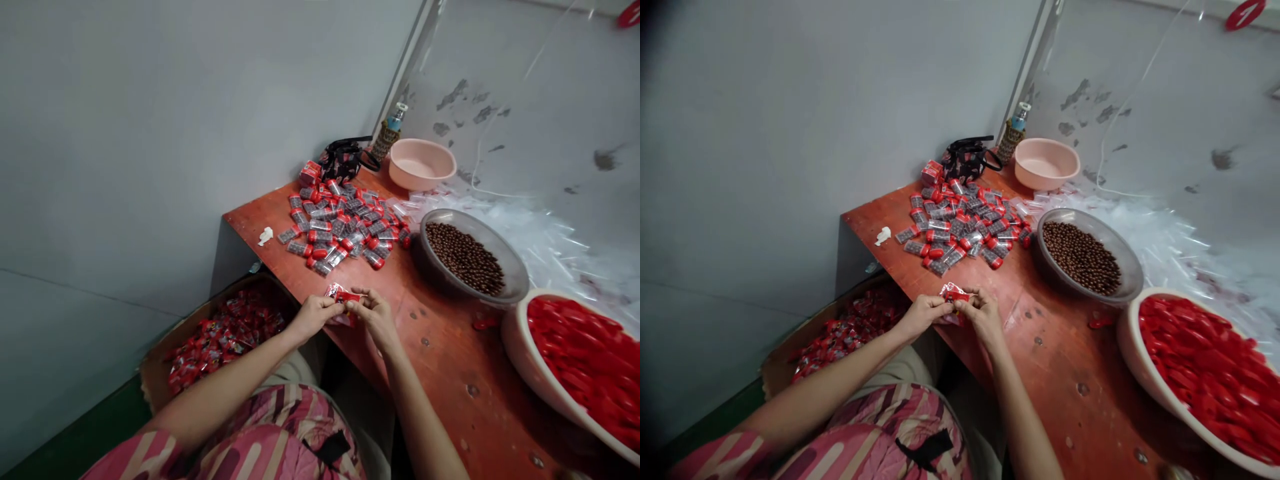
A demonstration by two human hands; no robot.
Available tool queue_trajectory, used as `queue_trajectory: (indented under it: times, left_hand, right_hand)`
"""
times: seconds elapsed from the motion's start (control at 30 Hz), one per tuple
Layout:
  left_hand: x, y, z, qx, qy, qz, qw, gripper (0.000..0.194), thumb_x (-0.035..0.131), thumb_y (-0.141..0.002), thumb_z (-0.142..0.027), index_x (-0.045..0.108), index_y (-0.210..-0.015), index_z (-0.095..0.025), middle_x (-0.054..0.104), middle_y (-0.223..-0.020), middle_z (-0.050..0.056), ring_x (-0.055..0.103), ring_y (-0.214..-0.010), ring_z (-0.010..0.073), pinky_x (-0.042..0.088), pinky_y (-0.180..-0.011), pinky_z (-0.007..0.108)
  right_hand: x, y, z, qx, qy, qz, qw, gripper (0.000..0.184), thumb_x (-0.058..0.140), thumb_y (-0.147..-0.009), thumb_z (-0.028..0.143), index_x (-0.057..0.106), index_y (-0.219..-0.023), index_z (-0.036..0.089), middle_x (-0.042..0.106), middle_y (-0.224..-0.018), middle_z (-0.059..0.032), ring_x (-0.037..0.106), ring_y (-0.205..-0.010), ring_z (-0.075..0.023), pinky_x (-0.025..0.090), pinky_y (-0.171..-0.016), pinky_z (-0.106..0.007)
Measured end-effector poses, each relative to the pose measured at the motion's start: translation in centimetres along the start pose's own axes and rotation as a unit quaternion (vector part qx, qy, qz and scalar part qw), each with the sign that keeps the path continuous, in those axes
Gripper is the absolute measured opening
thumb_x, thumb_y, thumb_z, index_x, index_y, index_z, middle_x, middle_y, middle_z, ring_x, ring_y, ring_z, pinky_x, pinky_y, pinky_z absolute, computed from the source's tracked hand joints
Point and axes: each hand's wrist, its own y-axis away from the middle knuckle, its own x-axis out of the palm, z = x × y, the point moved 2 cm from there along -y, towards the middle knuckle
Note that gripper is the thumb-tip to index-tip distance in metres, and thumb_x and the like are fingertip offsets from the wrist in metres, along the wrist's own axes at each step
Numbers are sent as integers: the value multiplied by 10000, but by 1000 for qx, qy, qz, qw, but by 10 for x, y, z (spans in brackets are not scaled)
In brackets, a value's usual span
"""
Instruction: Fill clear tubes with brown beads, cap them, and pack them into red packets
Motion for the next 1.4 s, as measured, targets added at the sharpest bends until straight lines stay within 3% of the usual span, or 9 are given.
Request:
queue_trajectory:
  times: [0.1,0.2,0.3,0.7,0.77,0.87,1.0,1.17,1.4]
  left_hand:
    - [-3,-1,4,-14,-7,-17,1000,278,683,-632,-374,658,-563,-106,653,-575,59,599,-536,145,473,-572,240]
    - [-5,2,6,-16,0,-40,999,264,697,-621,-361,673,-561,-105,656,-554,69,590,-506,137,459,-519,218]
    - [-6,4,6,-33,41,-69,996,262,715,-607,-349,677,-573,-91,661,-562,84,590,-499,131,457,-499,203]
    - [-8,1,-6,-94,226,-104,964,246,774,-550,-273,634,-581,-74,628,-540,50,566,-450,84,467,-451,164]
    - [-5,0,-6,-95,260,-114,954,240,774,-556,-251,616,-581,-72,612,-524,38,554,-435,80,470,-438,169]
    - [-3,-2,-6,-97,313,-140,934,217,758,-590,-222,600,-611,-75,620,-560,39,570,-464,90,497,-460,190]
    - [2,-6,-7,-89,376,-157,909,185,734,-627,-195,594,-673,-84,646,-646,51,610,-546,114,533,-533,225]
    - [19,-8,-9,-90,394,-158,901,166,702,-668,-197,578,-678,-87,640,-635,47,609,-536,118,517,-496,210]
    - [37,-3,-10,-70,414,-107,901,189,734,-620,-181,588,-693,-87,635,-604,40,588,-511,108,512,-523,220]
  right_hand:
    - [-19,-36,16,-80,190,-31,978,295,583,-734,410,623,-887,161,651,-735,-34,581,-635,-163,439,-615,-284]
    - [-36,-85,34,-175,414,-125,885,327,496,-797,366,589,-1042,171,626,-1043,-101,559,-940,-229,402,-808,-346]
    - [-42,-120,34,-156,538,-134,817,352,457,-809,251,533,-1136,144,544,-1186,-152,493,-1063,-262,364,-853,-365]
    - [-75,-70,3,-28,580,-132,804,345,547,-729,362,611,-997,154,628,-927,-138,574,-847,-267,403,-681,-332]
    - [-78,-61,8,-18,556,-148,818,315,555,-716,400,628,-918,169,637,-844,-117,582,-776,-261,405,-648,-338]
    - [-66,-31,16,-35,408,-185,893,324,559,-717,433,600,-915,181,639,-772,-70,589,-705,-225,432,-640,-336]
    - [-23,31,8,3,103,-79,991,307,541,-754,444,574,-899,175,642,-738,-39,599,-601,-176,490,-586,-319]
    - [17,75,-9,4,61,-104,993,305,553,-776,402,555,-1000,195,647,-790,-26,622,-630,-170,530,-609,-319]
    - [19,72,-19,-33,75,-164,983,337,560,-767,406,557,-1021,185,661,-805,-46,634,-643,-180,540,-602,-320]
